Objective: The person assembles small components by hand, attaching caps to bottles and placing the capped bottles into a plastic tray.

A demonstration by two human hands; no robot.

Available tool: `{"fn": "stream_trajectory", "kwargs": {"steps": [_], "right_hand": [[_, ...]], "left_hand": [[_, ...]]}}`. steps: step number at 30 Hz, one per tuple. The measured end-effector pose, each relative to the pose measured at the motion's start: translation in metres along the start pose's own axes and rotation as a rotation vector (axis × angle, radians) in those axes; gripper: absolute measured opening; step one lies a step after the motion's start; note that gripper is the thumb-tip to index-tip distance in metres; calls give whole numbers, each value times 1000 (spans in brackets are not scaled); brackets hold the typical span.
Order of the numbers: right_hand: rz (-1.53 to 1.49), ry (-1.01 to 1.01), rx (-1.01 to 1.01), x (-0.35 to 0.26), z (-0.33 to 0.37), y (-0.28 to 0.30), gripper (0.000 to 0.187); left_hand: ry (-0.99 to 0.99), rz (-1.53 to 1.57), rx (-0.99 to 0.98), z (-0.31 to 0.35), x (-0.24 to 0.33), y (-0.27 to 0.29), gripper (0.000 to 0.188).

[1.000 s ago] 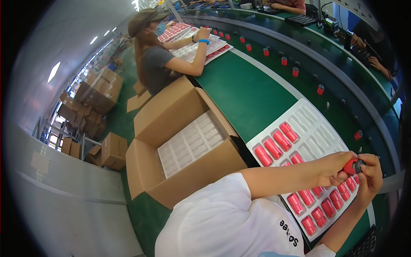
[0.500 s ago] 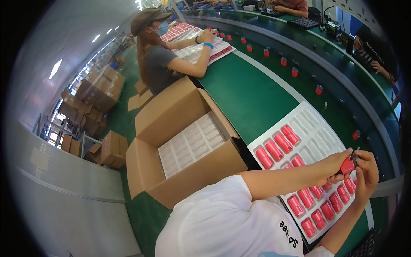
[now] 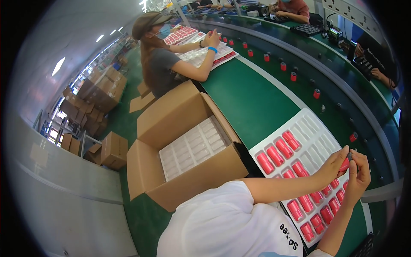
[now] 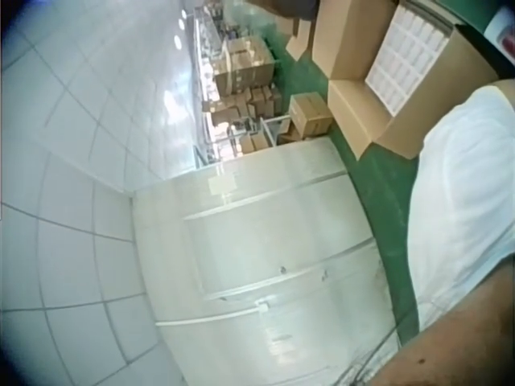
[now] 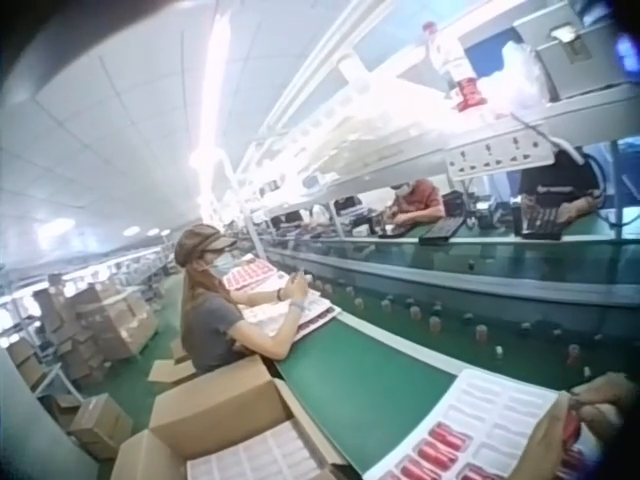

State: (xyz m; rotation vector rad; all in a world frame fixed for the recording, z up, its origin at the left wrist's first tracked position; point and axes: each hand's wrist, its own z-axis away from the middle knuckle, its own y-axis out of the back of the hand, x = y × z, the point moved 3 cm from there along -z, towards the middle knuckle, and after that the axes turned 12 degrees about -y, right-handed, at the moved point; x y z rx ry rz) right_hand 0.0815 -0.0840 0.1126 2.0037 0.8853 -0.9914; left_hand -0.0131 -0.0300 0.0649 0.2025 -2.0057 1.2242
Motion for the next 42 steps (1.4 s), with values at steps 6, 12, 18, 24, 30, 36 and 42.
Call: {"fn": "stream_trajectory", "kwargs": {"steps": [6,12,18,24,30,36,42], "right_hand": [[246,151,60,-29,5,-8,21],[77,-9,47,-9,-6,-9,21],[295,-69,363,50,-48,70,23],[932,-281,558,166,-36,124,22],[951,-485,402,194,-35,116,20],[873,51,314,184,-42,92,35],[1058,-226,-207,185,-63,62,38]], "left_hand": [[93,4,51,6,-11,3,49],[56,-507,-198,-16,27,10,54],[-124,-1134,-330,-38,24,59,40],[-4,-1516,-573,-21,17,67,26],[-105,-1397,-750,-15,7,48,23],[-121,-1470,-878,-12,-23,32,31],[-189,-1603,-942,-17,-43,34,31]]}}
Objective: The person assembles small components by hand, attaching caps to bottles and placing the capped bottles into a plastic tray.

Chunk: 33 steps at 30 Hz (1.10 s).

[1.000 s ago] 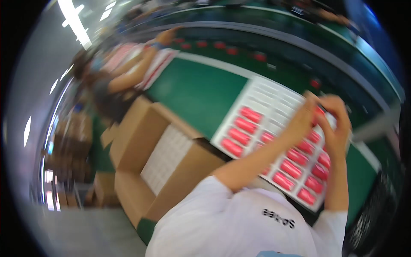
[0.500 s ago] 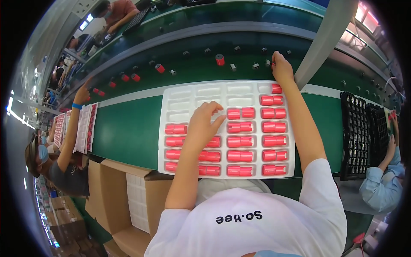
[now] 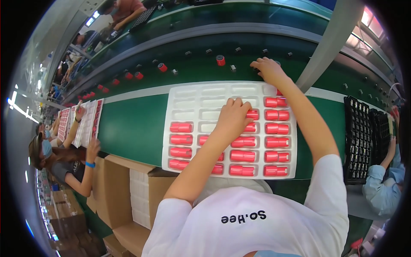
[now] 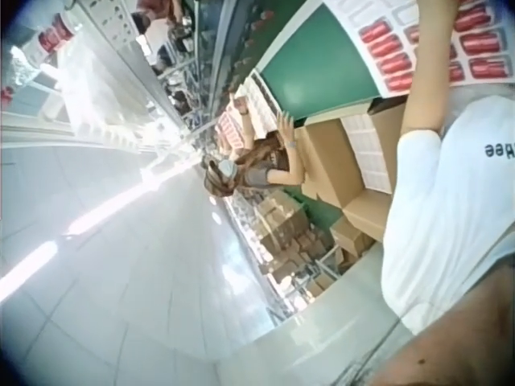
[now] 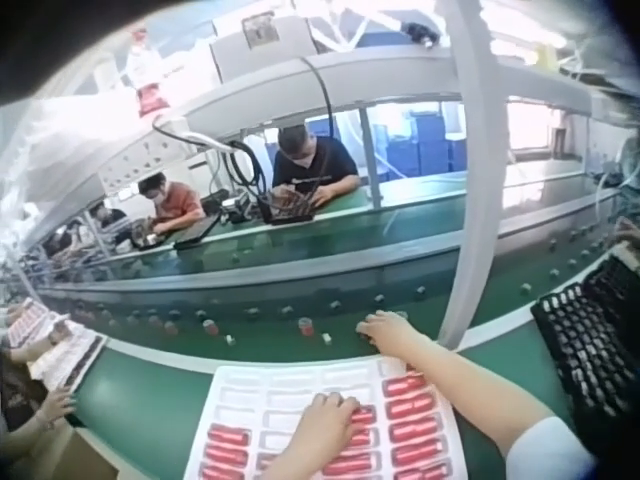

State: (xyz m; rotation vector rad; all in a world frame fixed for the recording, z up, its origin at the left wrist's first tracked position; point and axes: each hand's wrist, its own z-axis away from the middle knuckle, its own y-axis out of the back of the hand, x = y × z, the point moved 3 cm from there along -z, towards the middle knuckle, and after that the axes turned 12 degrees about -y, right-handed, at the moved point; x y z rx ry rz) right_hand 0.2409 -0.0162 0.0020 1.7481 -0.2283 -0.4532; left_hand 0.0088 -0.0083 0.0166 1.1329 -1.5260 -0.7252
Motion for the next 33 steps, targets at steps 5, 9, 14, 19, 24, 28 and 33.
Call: {"fn": "stream_trajectory", "kwargs": {"steps": [5,9,14,19,24,28,33], "right_hand": [[13,121,135,-1,-23,7,18],[-8,-1,106,-17,-11,19,27],[151,-127,-76,-8,-22,-9,32],[-245,-160,-32,0,-10,-1,29],[-1186,-194,-88,-49,22,49,16],[-1255,-210,-112,-76,51,69,15],[-1716,-183,-206,-107,71,77,16]], "left_hand": [[-18,-78,-81,-15,-3,-7,30],[-78,-169,42,-9,-5,-14,27],[-45,-3,47,-13,10,16,37],[221,727,263,-7,14,45,29],[245,1147,350,24,-4,60,30],[235,1299,423,30,-8,67,33],[289,1339,522,35,-16,74,35]]}}
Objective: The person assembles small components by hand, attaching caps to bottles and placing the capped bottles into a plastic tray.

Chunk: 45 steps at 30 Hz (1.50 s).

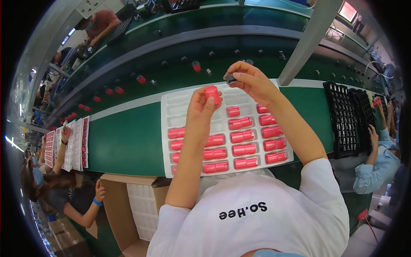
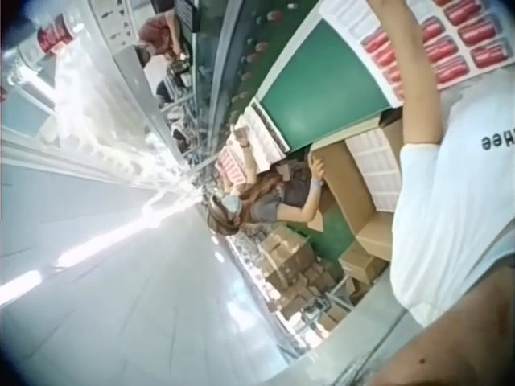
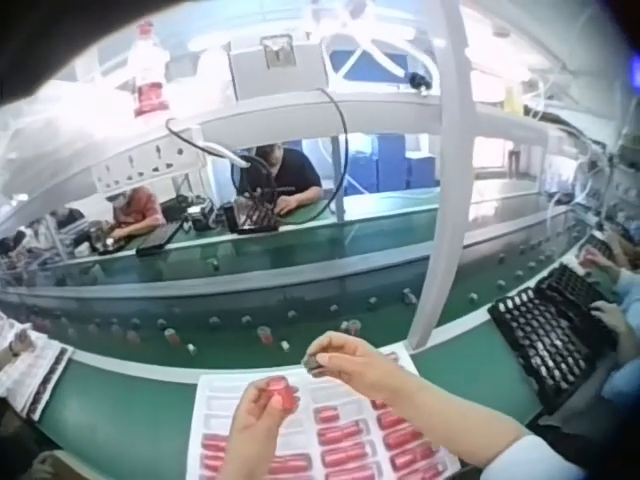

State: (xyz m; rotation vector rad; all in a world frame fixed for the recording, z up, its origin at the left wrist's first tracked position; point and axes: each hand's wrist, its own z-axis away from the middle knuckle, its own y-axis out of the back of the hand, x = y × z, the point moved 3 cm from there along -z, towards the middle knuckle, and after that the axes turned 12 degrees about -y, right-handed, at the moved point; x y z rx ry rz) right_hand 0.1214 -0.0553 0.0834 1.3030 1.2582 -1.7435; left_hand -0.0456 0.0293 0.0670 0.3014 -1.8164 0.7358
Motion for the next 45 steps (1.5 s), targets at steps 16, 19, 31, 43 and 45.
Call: {"fn": "stream_trajectory", "kwargs": {"steps": [16,19,31,43,45], "right_hand": [[254,237,152,-6,11,-79,11],[303,239,144,-4,8,-82,12],[774,417,-251,-48,13,-82,32],[892,369,-19,-33,15,-102,29],[858,387,22,-25,15,-104,28]], "left_hand": [[-320,-243,63,10,25,19,35],[-352,-276,78,12,30,22,34],[-83,217,-161,22,22,36,39],[-255,-7,-91,23,29,36,34],[-286,-53,-59,23,31,36,34]]}}
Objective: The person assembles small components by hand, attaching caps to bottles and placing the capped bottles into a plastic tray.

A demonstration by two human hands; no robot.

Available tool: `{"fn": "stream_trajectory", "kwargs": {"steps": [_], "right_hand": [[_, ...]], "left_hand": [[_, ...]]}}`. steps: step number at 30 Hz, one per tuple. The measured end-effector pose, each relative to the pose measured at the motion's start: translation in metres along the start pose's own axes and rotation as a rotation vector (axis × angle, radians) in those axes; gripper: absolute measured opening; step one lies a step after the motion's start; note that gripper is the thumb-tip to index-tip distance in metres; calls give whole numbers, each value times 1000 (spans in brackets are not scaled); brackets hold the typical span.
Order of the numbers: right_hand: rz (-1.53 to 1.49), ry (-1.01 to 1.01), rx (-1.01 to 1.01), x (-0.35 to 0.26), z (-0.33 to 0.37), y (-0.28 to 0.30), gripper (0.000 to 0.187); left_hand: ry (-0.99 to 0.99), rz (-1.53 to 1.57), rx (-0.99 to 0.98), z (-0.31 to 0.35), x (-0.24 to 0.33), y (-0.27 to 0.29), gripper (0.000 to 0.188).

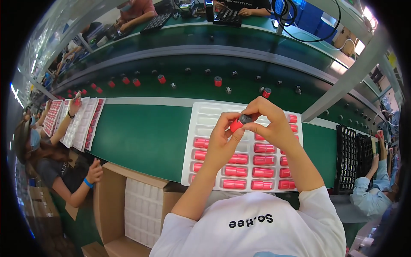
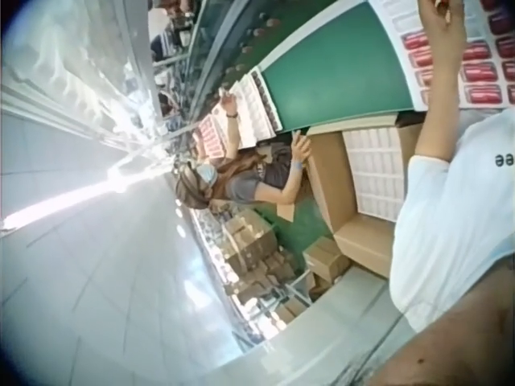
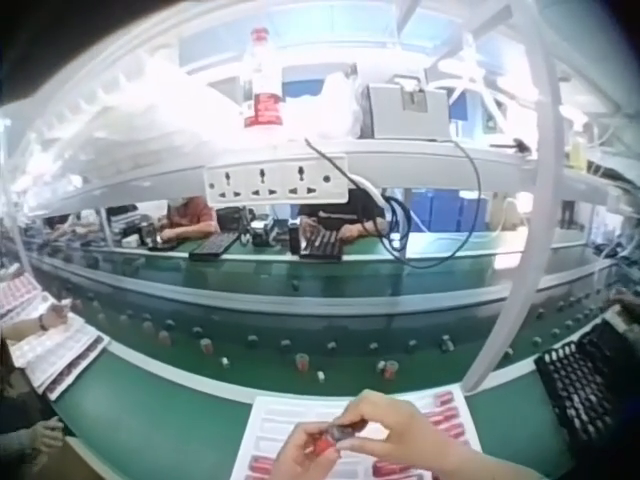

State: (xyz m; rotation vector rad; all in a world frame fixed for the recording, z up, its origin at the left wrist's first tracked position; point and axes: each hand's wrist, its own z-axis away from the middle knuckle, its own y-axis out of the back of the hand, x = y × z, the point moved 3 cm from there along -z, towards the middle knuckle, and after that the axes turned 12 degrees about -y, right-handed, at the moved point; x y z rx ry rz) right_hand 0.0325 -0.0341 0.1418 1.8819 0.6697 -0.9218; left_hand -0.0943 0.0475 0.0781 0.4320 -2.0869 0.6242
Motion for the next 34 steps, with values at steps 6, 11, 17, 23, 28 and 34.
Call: {"fn": "stream_trajectory", "kwargs": {"steps": [6,11,17,23,28,34], "right_hand": [[59,-76,36,4,9,1,26],[98,-109,74,5,18,2,24],[28,-93,18,11,19,1,24],[383,81,284,-9,31,-23,26],[431,74,345,-27,25,-35,26],[197,54,-6,9,-25,-27,24]], "left_hand": [[-71,-295,-15,4,-1,-2,32],[-76,-249,-21,3,-9,-5,30],[-62,-208,-80,4,-7,-1,30],[-47,-159,171,6,-18,-9,25],[-118,-168,197,-1,6,-12,25],[17,-465,45,-30,-2,37,23]]}}
